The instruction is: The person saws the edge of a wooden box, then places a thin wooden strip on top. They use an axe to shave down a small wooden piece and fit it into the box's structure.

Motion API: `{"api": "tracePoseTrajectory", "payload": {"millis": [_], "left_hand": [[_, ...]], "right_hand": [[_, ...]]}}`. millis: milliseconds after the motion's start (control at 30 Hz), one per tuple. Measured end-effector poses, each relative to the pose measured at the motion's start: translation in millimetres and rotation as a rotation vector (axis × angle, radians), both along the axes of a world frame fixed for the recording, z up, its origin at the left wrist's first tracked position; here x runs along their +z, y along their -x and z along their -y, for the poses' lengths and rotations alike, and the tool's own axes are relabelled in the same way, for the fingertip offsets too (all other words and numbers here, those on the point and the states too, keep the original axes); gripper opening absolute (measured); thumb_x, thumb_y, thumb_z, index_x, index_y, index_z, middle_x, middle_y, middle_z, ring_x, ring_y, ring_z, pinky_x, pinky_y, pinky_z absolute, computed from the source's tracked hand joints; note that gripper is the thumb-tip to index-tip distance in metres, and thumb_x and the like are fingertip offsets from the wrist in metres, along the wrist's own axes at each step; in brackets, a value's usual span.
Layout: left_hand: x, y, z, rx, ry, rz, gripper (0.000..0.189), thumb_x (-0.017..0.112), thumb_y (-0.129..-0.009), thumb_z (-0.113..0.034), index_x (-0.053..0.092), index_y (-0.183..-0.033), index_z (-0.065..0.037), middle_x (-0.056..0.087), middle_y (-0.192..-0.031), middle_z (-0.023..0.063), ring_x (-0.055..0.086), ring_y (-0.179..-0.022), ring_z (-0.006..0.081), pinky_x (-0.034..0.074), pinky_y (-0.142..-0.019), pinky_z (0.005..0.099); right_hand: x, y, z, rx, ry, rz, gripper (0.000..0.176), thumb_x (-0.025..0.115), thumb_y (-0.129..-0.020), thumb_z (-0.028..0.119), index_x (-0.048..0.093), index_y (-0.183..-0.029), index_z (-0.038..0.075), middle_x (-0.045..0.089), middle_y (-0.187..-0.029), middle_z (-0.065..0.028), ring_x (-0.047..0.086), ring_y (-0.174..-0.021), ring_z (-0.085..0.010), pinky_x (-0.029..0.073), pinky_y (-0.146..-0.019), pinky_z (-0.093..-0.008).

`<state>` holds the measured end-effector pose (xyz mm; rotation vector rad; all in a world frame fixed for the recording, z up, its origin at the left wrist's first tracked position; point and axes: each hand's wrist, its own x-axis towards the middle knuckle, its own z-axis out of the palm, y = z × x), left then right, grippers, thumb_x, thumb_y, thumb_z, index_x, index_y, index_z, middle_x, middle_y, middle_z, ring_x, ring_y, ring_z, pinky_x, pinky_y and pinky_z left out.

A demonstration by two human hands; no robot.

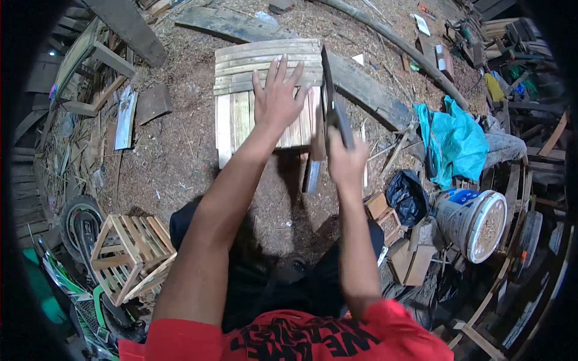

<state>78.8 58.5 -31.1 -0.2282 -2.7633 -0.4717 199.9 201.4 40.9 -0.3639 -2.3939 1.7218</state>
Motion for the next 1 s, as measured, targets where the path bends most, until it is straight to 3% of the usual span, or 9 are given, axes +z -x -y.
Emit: {"api": "tracePoseTrajectory", "payload": {"millis": [67,200,333,400,467,600,700,800,1000], "left_hand": [[-0.9,4.3,2.7,0.007,0.003,-0.02,0.056,0.047,-0.099,-0.05,0.042,-0.15,-0.028,0.031,-0.16,0.0113,0.024,-0.149,0.0282,0.009,-0.118,0.0616],[-0.2,-0.2,-2.2,0.01,0.013,0.023,0.056,0.045,-0.099,-0.051,0.041,-0.151,-0.029,0.03,-0.161,0.0104,0.023,-0.15,0.0275,0.008,-0.118,0.0611],[3.7,24.3,-0.4,0.055,0.045,0.036,0.056,0.042,-0.1,-0.052,0.041,-0.151,-0.03,0.028,-0.161,0.0102,0.022,-0.15,0.027,0.007,-0.119,0.0602],[-4.5,9.0,-11.4,0.048,0.06,0.064,0.056,0.041,-0.1,-0.053,0.04,-0.151,-0.03,0.028,-0.162,0.0102,0.021,-0.15,0.0269,0.006,-0.119,0.0599],[-4.4,3.4,-6.9,0.029,0.065,0.013,0.056,0.04,-0.101,-0.053,0.04,-0.151,-0.03,0.027,-0.162,0.0103,0.021,-0.151,0.027,0.005,-0.12,0.0596],[-4.0,-1.2,-6.1,0.017,0.034,-0.025,0.055,0.043,-0.1,-0.051,0.042,-0.151,-0.029,0.029,-0.161,0.0114,0.023,-0.15,0.0276,0.005,-0.119,0.0602],[-4.4,0.5,-6.1,0.029,0.041,0.008,0.056,0.045,-0.099,-0.05,0.042,-0.15,-0.028,0.03,-0.161,0.0113,0.023,-0.15,0.0278,0.006,-0.119,0.0605],[0.6,5.7,-5.9,0.024,0.028,0.007,0.056,0.044,-0.1,-0.049,0.041,-0.151,-0.028,0.028,-0.162,0.0105,0.023,-0.15,0.0278,0.006,-0.119,0.0602],[1.6,5.3,-5.0,0.02,0.019,0.014,0.056,0.046,-0.099,-0.049,0.041,-0.151,-0.029,0.029,-0.161,0.0104,0.023,-0.15,0.0283,0.009,-0.118,0.0613]], "right_hand": [[-8.4,13.9,-0.2,-0.029,0.003,0.021,0.027,0.064,-0.091,0.02,0.062,-0.073,-0.001,0.054,-0.059,0.0009,0.046,-0.055,-0.0072,0.038,-0.051,-0.0307],[28.2,-71.3,-6.2,-0.043,-0.122,0.008,0.027,0.065,-0.091,0.017,0.061,-0.072,-0.002,0.048,-0.058,0.0024,0.045,-0.055,-0.0062,0.036,-0.05,-0.0288],[21.4,-55.8,-9.6,-0.157,-0.074,0.062,0.024,0.065,-0.091,0.017,0.065,-0.078,-0.002,0.051,-0.059,0.0037,0.046,-0.055,-0.0053,0.035,-0.049,-0.0275],[21.9,-50.0,-33.5,-0.213,0.073,0.118,0.029,0.065,-0.092,0.02,0.063,-0.07,0.001,0.053,-0.058,0.0026,0.045,-0.051,-0.0057,0.032,-0.046,-0.0278],[30.2,-61.3,-66.4,0.06,0.297,0.197,0.03,0.065,-0.093,0.019,0.062,-0.067,0.004,0.052,-0.056,0.0038,0.044,-0.05,-0.0051,0.031,-0.045,-0.0274],[8.8,-75.4,-22.7,-0.001,-0.026,-0.008,0.028,0.065,-0.091,0.019,0.062,-0.069,0.002,0.048,-0.053,0.0029,0.04,-0.045,-0.0049,0.028,-0.042,-0.0263],[4.6,-24.4,-7.2,-0.028,0.036,-0.161,0.031,0.066,-0.091,0.02,0.061,-0.067,0.001,0.047,-0.054,0.0038,0.04,-0.048,-0.0048,0.029,-0.044,-0.0281],[28.5,-1.6,-9.5,-0.012,0.163,0.021,0.033,0.068,-0.09,0.02,0.06,-0.066,0.0,0.047,-0.054,0.0041,0.04,-0.05,-0.0056,0.031,-0.046,-0.0294],[5.2,-39.1,-2.8,-0.055,-0.051,-0.133,0.026,0.065,-0.091,0.019,0.063,-0.073,-0.001,0.05,-0.057,0.003,0.044,-0.053,-0.005,0.035,-0.048,-0.0288]]}}
